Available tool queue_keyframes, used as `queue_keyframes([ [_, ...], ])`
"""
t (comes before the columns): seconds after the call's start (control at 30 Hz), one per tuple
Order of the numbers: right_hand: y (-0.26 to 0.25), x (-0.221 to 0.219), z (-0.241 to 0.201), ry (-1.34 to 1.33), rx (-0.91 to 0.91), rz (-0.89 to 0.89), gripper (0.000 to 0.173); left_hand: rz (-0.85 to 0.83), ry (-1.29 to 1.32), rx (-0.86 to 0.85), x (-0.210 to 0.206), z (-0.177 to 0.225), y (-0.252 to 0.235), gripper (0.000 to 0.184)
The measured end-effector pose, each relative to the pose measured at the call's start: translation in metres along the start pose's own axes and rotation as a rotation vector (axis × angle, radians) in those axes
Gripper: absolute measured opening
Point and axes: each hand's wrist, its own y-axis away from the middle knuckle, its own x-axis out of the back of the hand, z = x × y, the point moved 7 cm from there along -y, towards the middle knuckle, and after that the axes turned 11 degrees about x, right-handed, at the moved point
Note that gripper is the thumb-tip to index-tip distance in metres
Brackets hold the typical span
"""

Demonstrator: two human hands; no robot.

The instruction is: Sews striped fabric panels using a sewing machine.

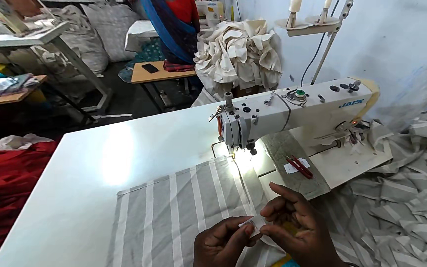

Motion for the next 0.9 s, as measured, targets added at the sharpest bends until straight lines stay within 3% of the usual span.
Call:
queue_keyframes([
  [0.2, -0.001, -0.004, 0.004, -0.101, -0.082, 0.021, 0.06, 0.008, -0.032, -0.002, 0.0, -0.002, -0.003, 0.012],
  [0.33, 0.0, -0.005, 0.026, -0.198, -0.26, 0.09, 0.053, 0.104, -0.049, -0.055, 0.007, -0.012, -0.009, 0.018],
  [0.37, 0.001, -0.004, 0.037, -0.221, -0.332, 0.132, 0.052, 0.156, -0.129, -0.167, 0.012, -0.017, -0.011, 0.027],
  [0.47, 0.005, -0.001, 0.073, -0.323, -0.627, 0.241, 0.053, 0.34, -0.692, -0.588, 0.023, -0.033, -0.019, 0.053],
  [0.53, 0.006, -0.007, 0.09, -0.405, -0.792, 0.253, 0.051, 0.392, -1.025, -0.843, 0.016, -0.035, -0.026, 0.038],
  [0.63, -0.005, -0.015, 0.112, -0.414, -0.875, 0.267, 0.042, 0.342, -1.27, -1.122, 0.009, -0.025, -0.054, 0.014],
  [0.7, -0.018, -0.017, 0.13, -0.179, -0.752, 0.196, 0.039, 0.301, -1.35, -1.169, 0.017, -0.022, -0.088, 0.014],
  [0.8, -0.024, -0.031, 0.15, 0.544, -0.495, -0.244, 0.052, 0.221, -1.433, -1.008, 0.043, -0.033, -0.143, 0.018],
  [0.87, -0.019, -0.047, 0.152, 0.83, -0.453, -0.448, 0.038, 0.17, -1.435, -0.903, 0.055, -0.046, -0.157, 0.018],
  [0.9, -0.018, -0.049, 0.151, 0.893, -0.442, -0.46, 0.029, 0.137, -1.433, -0.873, 0.057, -0.051, -0.157, 0.021],
])
